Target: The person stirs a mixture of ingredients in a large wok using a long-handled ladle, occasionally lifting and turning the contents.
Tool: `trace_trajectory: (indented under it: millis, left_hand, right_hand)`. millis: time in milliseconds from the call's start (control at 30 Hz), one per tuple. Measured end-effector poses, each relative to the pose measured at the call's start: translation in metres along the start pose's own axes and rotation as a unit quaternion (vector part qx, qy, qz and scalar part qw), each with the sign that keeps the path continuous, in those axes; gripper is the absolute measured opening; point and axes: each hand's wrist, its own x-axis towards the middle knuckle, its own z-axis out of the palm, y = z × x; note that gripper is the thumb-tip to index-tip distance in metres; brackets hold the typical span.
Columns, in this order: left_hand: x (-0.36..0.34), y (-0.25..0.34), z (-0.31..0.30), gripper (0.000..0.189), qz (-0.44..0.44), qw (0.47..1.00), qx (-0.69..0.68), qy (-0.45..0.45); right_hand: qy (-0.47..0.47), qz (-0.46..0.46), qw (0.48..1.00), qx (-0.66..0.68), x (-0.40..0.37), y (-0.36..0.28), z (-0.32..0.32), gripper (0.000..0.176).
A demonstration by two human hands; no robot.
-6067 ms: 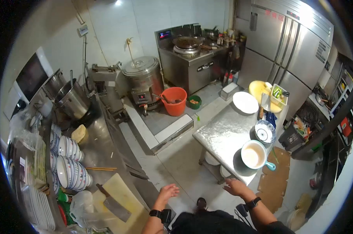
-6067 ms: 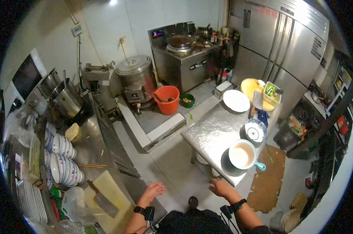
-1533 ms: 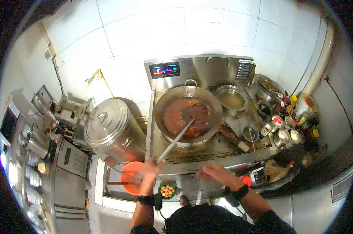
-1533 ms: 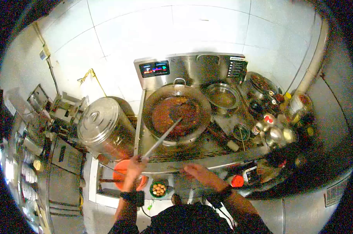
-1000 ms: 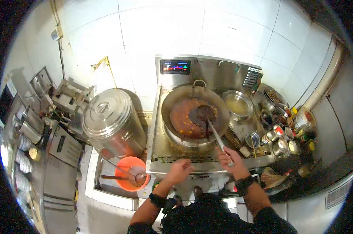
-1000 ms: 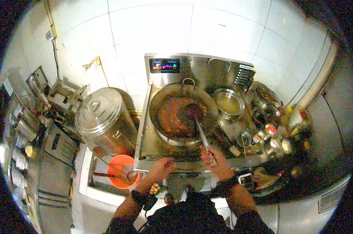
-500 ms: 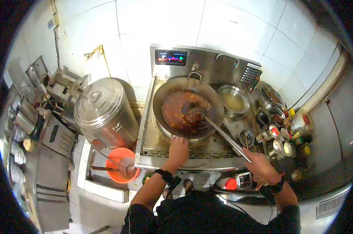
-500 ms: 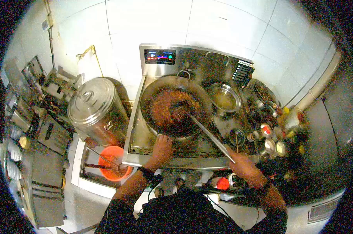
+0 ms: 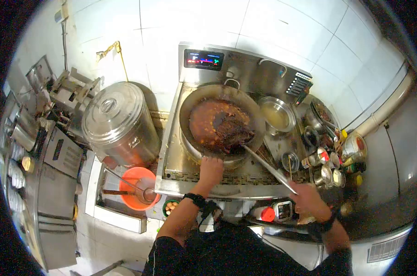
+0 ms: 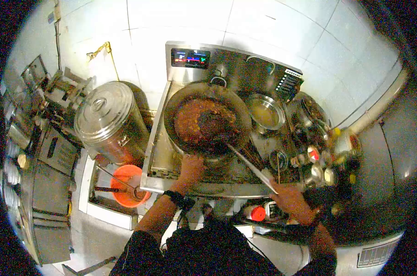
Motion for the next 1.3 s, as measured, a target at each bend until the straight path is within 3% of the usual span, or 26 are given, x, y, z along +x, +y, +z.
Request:
trace_trajectory:
  millis: [67,167,267,300,367,500,600,700,833,1000,1100,1200,1300]
  left_hand:
    - [-0.001,0.001,-0.001,0.012,-0.011,1.000,0.009,-0.013]
    - [0.009,0.003,-0.006,0.012,-0.050,0.991,-0.002,-0.126]
    - [0.002,0.000,-0.005,0.015,-0.008,0.999,0.007,-0.042]
    - [0.000,-0.001,-0.004,0.016,-0.007,0.999,-0.009,-0.043]
    - [0.001,-0.005,-0.006,0.018,-0.005,0.998,-0.040,-0.044]
    - [0.010,-0.003,-0.008,0.020,-0.022,0.991,-0.005,-0.134]
    - [0.008,0.001,-0.016,0.020,-0.023,0.992,-0.006,-0.127]
    - [0.008,0.000,-0.015,0.020,-0.011,0.994,-0.014,-0.105]
    - [0.002,0.002,-0.022,0.017,0.011,0.998,-0.033,-0.056]
    - [0.003,-0.014,-0.034,0.016,0.093,0.996,-0.002,-0.011]
    - [-0.005,-0.020,-0.024,0.018,0.081,0.995,-0.048,0.036]
    - [-0.007,-0.010,-0.026,0.020,0.066,0.996,-0.053,0.038]
    - [-0.008,-0.005,-0.028,0.022,0.053,0.997,-0.053,0.024]
  right_hand:
    - [-0.020,0.036,0.999,0.005,0.014,0.001,0.037,0.059]
    - [-0.029,0.068,0.996,-0.050,0.037,-0.021,0.074,0.062]
    - [-0.006,0.090,0.995,-0.037,0.063,-0.036,0.092,0.063]
    - [-0.040,0.138,0.989,-0.038,0.073,-0.045,0.089,0.065]
    - [-0.017,0.120,0.992,0.026,0.083,-0.042,0.099,0.065]
    - [0.008,0.096,0.978,0.185,0.104,-0.038,0.111,0.064]
    - [0.159,-0.013,0.967,0.198,0.134,-0.019,0.160,0.063]
    - [0.053,0.050,0.941,0.329,0.145,-0.027,0.147,0.061]
    - [-0.037,0.081,0.866,0.492,0.152,-0.028,0.150,0.057]
    - [-0.119,0.119,0.792,0.586,0.128,-0.037,0.113,0.057]
    - [-0.157,0.076,0.810,0.559,0.108,-0.024,0.103,0.060]
    - [-0.181,0.103,0.879,0.429,0.086,-0.014,0.084,0.063]
    - [-0.110,0.059,0.962,0.243,0.065,0.010,0.081,0.065]
